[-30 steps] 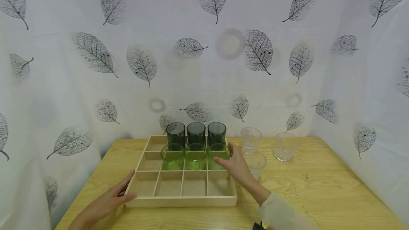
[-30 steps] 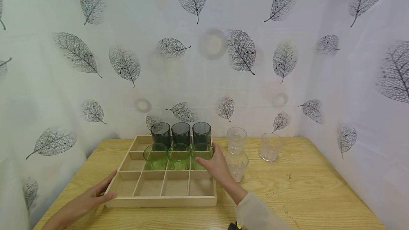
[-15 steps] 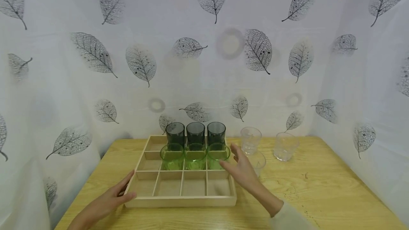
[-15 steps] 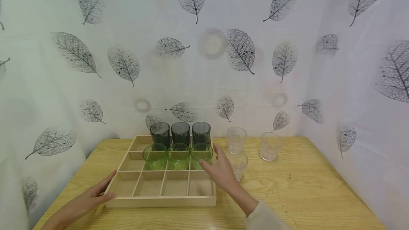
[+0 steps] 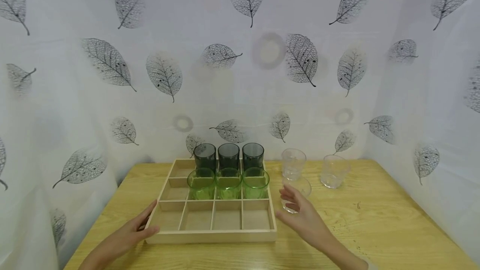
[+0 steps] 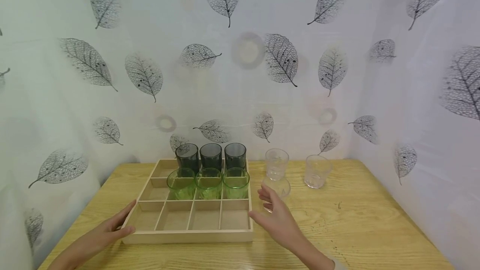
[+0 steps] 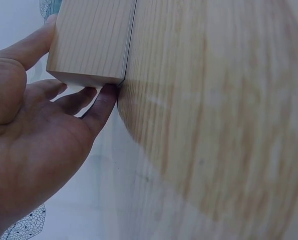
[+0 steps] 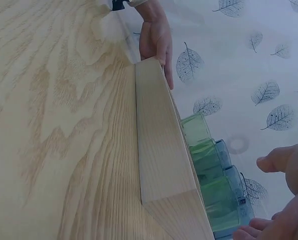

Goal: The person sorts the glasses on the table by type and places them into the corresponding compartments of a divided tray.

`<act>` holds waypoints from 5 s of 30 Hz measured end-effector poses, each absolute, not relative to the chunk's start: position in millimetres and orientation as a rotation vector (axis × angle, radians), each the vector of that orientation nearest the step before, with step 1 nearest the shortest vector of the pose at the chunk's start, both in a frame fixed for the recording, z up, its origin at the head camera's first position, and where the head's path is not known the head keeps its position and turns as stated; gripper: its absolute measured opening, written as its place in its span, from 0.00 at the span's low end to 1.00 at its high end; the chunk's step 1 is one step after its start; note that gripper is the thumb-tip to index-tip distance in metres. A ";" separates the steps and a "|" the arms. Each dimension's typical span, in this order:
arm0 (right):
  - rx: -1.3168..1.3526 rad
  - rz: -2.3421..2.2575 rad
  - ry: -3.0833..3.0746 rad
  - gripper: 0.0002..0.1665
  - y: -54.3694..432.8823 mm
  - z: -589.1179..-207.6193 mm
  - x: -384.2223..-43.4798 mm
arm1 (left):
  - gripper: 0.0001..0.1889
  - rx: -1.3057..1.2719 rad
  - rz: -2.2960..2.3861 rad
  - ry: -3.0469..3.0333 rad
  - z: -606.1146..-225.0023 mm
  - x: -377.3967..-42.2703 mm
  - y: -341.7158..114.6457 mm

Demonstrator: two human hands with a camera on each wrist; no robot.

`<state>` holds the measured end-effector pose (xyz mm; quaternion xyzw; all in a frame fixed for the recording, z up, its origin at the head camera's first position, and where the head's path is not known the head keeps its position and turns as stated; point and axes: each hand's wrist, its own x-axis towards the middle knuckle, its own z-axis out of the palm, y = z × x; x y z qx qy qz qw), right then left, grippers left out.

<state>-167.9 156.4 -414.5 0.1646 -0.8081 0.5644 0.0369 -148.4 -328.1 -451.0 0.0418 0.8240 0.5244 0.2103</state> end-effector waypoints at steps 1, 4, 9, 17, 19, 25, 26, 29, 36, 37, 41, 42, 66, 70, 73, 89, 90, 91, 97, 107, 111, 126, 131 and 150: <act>0.509 1.724 -2.477 0.45 159.8 -415.2 -166.8 | 0.44 0.116 1.457 2.291 -450.7 -148.5 -327.9; 0.503 1.692 -2.475 0.44 168.9 -416.8 -163.8 | 0.44 0.120 1.454 2.292 -449.9 -148.5 -327.3; 0.448 1.691 -2.484 0.42 180.7 -418.4 -159.0 | 0.44 0.124 1.446 2.304 -450.4 -148.4 -327.2; 0.374 1.646 -2.501 0.40 202.1 -421.2 -152.4 | 0.44 0.126 1.447 2.309 -452.0 -149.1 -327.6; 0.359 1.614 -2.507 0.39 208.3 -421.7 -151.4 | 0.44 0.128 1.449 2.307 -451.9 -149.2 -327.9; 0.270 1.544 -2.538 0.38 225.9 -423.7 -150.3 | 0.44 0.126 1.450 2.306 -450.8 -148.7 -327.3; 0.266 1.532 -2.537 0.38 228.3 -424.4 -150.1 | 0.44 0.125 1.449 2.308 -450.5 -148.6 -327.0; 0.261 1.501 -2.530 0.36 234.1 -426.6 -149.6 | 0.44 0.124 1.446 2.311 -449.7 -148.0 -326.6; 0.213 1.461 -2.580 0.37 243.8 -428.8 -151.0 | 0.44 0.116 1.453 2.297 -449.1 -147.8 -326.1; 0.204 1.455 -2.589 0.38 244.8 -428.5 -151.4 | 0.44 0.116 1.451 2.298 -449.1 -148.2 -326.1; 0.190 1.445 -2.605 0.39 247.8 -428.4 -153.8 | 0.44 0.118 1.448 2.299 -450.0 -148.8 -326.7; 0.191 1.437 -2.606 0.39 248.3 -428.4 -154.7 | 0.44 0.117 1.447 2.299 -450.2 -148.7 -326.9; 0.234 1.463 -2.604 0.53 241.9 -437.2 -203.0 | 0.44 0.119 1.455 2.306 -451.1 -148.4 -326.9; 0.254 1.496 -2.603 0.55 236.7 -439.7 -210.5 | 0.44 0.119 1.453 2.307 -450.3 -147.8 -327.0; 0.280 1.522 -2.602 0.56 232.8 -441.1 -214.9 | 0.44 0.127 1.450 2.308 -449.9 -147.5 -327.3; 0.410 1.578 -2.579 0.54 215.8 -449.2 -229.6 | 0.43 0.117 1.460 2.284 -451.4 -149.1 -329.1; 0.411 1.581 -2.576 0.54 215.3 -449.2 -229.9 | 0.43 0.118 1.460 2.283 -451.3 -149.1 -329.0; 0.410 1.580 -2.576 0.54 215.0 -449.2 -230.1 | 0.43 0.117 1.460 2.282 -451.2 -149.2 -328.8; 0.390 1.572 -2.574 0.53 213.7 -450.9 -230.7 | 0.43 0.110 1.462 2.280 -449.5 -148.5 -327.8; 0.351 1.548 -2.575 0.51 213.4 -445.8 -216.4 | 0.43 0.119 1.457 2.299 -449.0 -147.4 -327.5; 0.324 1.535 -2.602 0.50 214.3 -440.0 -205.2 | 0.43 0.113 1.459 2.301 -449.1 -147.4 -327.1; 0.357 1.535 -2.617 0.48 207.0 -411.8 -168.3 | 0.43 0.100 1.445 2.301 -448.5 -147.7 -326.9; 0.412 1.586 -2.600 0.47 199.5 -407.0 -157.9 | 0.43 0.111 1.437 2.311 -446.8 -147.3 -326.1; 0.694 1.620 -2.560 0.46 170.6 -393.3 -144.4 | 0.44 0.131 1.430 2.318 -447.0 -148.6 -325.8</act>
